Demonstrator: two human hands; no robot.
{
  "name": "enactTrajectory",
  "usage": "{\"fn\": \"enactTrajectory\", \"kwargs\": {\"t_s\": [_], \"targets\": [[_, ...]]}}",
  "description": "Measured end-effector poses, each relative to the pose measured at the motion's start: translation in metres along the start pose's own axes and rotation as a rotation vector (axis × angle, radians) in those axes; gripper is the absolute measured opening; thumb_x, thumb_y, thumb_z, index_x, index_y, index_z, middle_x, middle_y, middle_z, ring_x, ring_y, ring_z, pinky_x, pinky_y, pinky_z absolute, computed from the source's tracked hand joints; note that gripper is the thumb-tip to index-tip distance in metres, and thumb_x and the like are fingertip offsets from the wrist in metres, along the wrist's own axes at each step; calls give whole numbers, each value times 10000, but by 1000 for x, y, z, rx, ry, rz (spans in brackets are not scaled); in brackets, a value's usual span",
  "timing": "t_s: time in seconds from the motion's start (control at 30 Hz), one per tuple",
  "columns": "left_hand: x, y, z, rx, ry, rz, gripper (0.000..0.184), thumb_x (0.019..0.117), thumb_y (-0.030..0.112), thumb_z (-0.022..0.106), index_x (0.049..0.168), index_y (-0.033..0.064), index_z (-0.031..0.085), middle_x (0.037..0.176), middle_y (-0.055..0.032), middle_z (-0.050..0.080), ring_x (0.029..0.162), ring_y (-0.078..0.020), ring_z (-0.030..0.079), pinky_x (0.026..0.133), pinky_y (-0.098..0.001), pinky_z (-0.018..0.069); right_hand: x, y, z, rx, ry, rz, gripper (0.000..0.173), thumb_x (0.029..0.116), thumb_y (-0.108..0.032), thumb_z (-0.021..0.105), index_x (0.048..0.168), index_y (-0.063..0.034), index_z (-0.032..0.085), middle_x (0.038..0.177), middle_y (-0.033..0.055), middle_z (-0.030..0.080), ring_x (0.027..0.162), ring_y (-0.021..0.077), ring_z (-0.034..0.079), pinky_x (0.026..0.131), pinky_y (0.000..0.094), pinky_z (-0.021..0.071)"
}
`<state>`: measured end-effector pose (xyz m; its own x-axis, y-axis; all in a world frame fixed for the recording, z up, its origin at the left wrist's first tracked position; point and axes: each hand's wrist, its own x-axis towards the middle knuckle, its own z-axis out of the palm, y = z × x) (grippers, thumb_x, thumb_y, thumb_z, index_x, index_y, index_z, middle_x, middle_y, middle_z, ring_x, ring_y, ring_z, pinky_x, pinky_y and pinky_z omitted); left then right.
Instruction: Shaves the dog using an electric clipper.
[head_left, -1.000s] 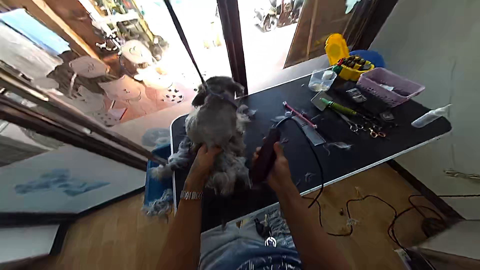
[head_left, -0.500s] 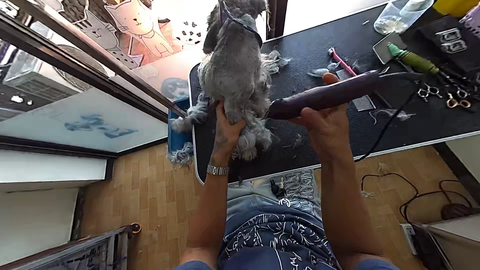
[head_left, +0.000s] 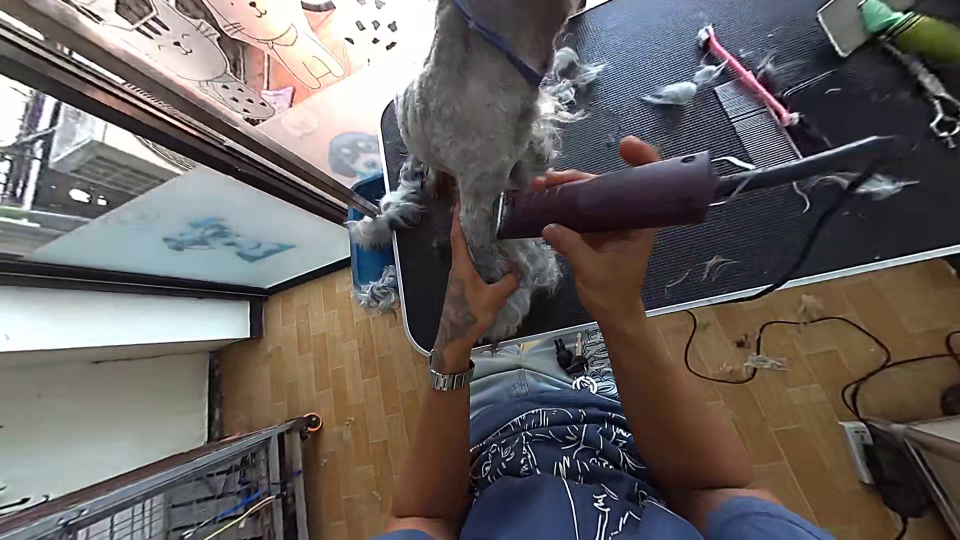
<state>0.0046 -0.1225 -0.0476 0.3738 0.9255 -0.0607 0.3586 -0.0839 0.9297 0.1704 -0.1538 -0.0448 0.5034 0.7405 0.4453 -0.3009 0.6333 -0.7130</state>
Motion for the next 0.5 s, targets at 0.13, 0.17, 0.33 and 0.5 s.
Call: {"fn": "enactTrajectory", "kwargs": {"t_s": [0.13, 0.17, 0.33, 0.5], "targets": [[-4, 2, -13, 12, -70, -28, 1166, 768, 82, 845, 1635, 371, 122, 1551, -36, 455, 1277, -213, 574, 950, -453, 566, -12, 15, -8, -26, -48, 2, 766, 798, 138, 748, 1415, -62, 341, 1305, 144, 658, 1230, 322, 646, 1040, 480, 559], [-4, 2, -16, 6, -83, -29, 1142, 772, 86, 843, 1629, 378, 147, 1528, -30, 481, 1262, -208, 586, 937, -450, 577, -10, 18, -12, -24, -36, -2, 779, 793, 125, 761, 1418, -53, 332, 1291, 150, 669, 1214, 324, 656, 1030, 481, 563], [-1, 5, -24, 65, -141, -48, 1097, 783, 103, 827, 1627, 346, 169, 1514, -21, 498, 1259, -165, 591, 954, -407, 574, -5, 6, -19, 91, 23, 6, 822, 819, 103, 749, 1464, -91, 277, 1251, 125, 684, 1183, 321, 670, 1046, 501, 549], [-2, 9, -32, 56, -204, -48, 1066, 796, 90, 807, 1626, 335, 184, 1497, -14, 512, 1240, -145, 600, 947, -381, 579, -7, 11, -10, 38, -45, -36, 806, 786, 108, 778, 1435, -45, 324, 1252, 149, 682, 1193, 319, 664, 1043, 494, 553]]}}
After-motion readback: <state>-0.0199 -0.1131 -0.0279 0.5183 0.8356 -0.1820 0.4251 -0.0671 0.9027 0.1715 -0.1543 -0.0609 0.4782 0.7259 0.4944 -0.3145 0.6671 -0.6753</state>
